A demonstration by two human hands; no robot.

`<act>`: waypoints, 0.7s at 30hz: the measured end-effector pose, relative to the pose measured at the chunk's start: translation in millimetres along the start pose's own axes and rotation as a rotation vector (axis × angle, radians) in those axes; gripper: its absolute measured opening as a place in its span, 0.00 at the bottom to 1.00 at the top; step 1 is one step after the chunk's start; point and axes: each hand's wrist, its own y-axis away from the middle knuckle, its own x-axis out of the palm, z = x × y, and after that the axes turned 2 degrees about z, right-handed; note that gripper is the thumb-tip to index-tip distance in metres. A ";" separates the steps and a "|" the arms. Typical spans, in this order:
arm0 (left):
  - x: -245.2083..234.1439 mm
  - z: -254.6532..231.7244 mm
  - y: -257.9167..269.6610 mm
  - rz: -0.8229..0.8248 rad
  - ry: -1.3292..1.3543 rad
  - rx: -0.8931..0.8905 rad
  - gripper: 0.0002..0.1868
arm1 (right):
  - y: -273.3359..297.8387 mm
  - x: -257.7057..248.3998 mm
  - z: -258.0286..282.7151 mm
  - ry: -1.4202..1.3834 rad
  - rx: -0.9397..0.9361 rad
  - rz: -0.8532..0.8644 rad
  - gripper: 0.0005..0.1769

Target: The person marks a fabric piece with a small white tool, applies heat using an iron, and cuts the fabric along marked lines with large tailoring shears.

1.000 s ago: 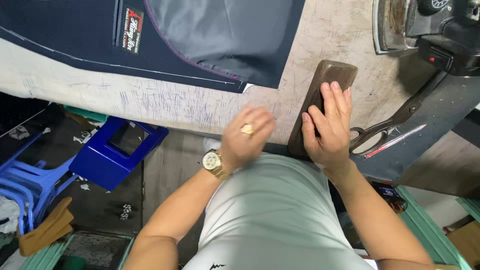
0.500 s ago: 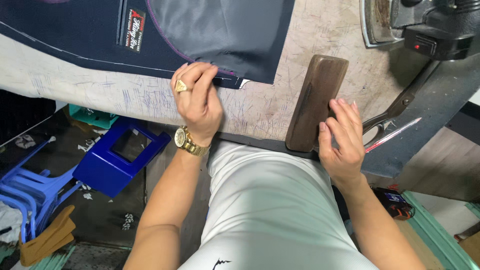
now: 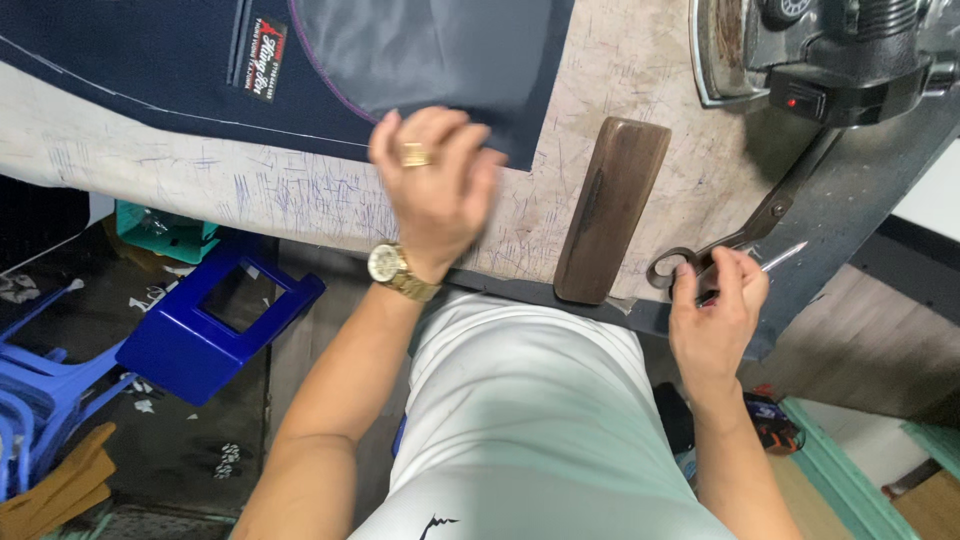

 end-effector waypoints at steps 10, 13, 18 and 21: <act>-25.6 16.1 -17.6 -0.240 -0.123 -0.265 0.01 | -11.9 -1.3 2.4 0.014 0.326 0.201 0.28; -35.3 42.5 -5.1 -0.265 -0.266 -0.452 0.15 | -7.0 14.1 -16.7 -0.192 0.545 0.070 0.29; -44.7 36.7 -13.2 -0.190 -0.171 -0.003 0.20 | -26.0 -23.0 20.0 -0.891 0.964 0.003 0.41; -44.6 33.0 -13.9 -0.228 -0.115 -0.042 0.17 | -19.6 -46.2 13.4 -1.348 0.975 0.234 0.29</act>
